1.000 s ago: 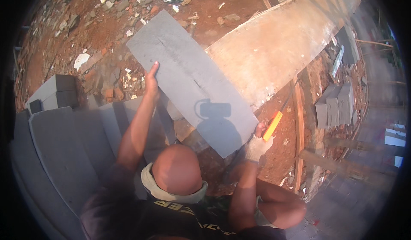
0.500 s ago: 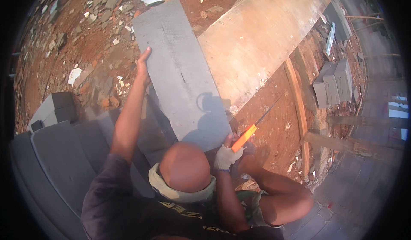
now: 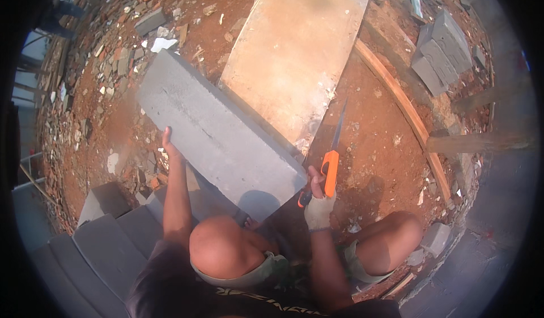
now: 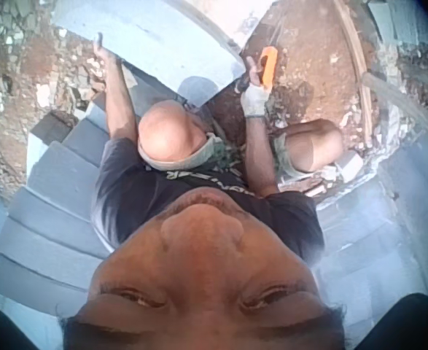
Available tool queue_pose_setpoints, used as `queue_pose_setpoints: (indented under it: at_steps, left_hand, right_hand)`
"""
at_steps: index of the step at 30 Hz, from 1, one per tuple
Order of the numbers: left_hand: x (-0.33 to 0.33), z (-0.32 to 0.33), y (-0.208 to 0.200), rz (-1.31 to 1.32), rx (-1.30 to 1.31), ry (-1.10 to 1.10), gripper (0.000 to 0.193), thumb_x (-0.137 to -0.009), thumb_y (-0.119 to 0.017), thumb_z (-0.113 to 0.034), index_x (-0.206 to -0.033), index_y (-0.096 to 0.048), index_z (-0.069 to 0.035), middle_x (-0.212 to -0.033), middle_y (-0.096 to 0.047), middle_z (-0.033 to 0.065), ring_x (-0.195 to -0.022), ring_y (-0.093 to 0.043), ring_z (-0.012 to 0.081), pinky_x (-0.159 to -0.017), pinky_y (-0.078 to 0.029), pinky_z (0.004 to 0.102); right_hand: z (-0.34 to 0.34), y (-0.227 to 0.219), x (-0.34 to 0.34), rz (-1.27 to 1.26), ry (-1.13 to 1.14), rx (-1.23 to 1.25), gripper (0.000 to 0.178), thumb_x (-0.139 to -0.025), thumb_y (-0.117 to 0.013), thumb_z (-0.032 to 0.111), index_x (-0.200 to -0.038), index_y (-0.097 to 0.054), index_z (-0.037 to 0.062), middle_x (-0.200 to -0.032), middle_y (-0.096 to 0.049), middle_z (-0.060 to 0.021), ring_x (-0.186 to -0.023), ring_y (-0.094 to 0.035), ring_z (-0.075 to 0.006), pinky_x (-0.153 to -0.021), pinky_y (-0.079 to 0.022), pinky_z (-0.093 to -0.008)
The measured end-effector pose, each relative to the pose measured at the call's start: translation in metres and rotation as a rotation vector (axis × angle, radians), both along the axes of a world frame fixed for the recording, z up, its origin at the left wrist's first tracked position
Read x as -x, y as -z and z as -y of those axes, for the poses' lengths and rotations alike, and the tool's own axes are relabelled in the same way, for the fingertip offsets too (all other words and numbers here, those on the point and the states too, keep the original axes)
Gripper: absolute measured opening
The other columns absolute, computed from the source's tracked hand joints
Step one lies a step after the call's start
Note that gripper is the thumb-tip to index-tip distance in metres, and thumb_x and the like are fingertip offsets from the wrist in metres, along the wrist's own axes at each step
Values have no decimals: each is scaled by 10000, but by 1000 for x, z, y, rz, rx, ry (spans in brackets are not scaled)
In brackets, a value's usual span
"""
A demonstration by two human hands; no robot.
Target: The person uses a hand saw to cut a large concrete slab into smaller pieces. They position the slab on a wooden plank, saw along a marked line, and then separate the cut sections. The person repeats this process on another slab, adjusting positions as needed.
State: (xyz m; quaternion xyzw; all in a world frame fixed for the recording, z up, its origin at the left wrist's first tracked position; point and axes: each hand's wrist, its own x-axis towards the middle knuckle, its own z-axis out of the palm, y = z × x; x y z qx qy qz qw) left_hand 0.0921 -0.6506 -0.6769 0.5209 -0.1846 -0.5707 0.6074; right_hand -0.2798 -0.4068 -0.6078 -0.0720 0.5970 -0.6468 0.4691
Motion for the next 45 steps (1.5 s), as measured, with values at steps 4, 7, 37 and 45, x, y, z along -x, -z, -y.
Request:
queue_pose_setpoints:
  at_steps: [4,7,37,45]
  left_hand:
    - [3,-5,-9,165,-17,-10,722,-830,-681,-512,-1352,-559,-28,-1256,-618,161,-1148,-603,336,-967,-499,483]
    - [-10,5,-14,189,-34,31,737,-831,-671,-531,-1361,-547,-33,-1261,-604,155,-1147,-591,339,-948,-497,483]
    - [32,7,-37,248,-92,79,705,-791,-646,-488,-1329,-580,-36,-1239,-633,164,-1149,-604,345,-980,-500,479]
    - [56,36,-37,137,-122,248,720,-816,-679,-473,-1361,-560,-19,-1287,-630,181,-1200,-599,341,-1045,-477,488]
  right_hand:
    - [-1,6,-20,-445,47,-4,426,-961,-720,181,-1317,-585,-10,-1081,-656,-67,-873,-592,-117,-760,-512,-289]
    - [-8,10,-25,-874,-24,-107,314,-945,-742,211,-1148,-625,2,-950,-659,-78,-799,-627,-193,-721,-518,-370]
    - [29,29,40,-188,-378,147,634,-702,-787,292,-1261,-690,9,-1276,-633,-144,-1228,-574,-276,-1091,-408,-401]
    - [7,43,32,227,-218,145,705,-779,-717,245,-1415,-539,-2,-1356,-582,-152,-1231,-581,-280,-1053,-481,-445]
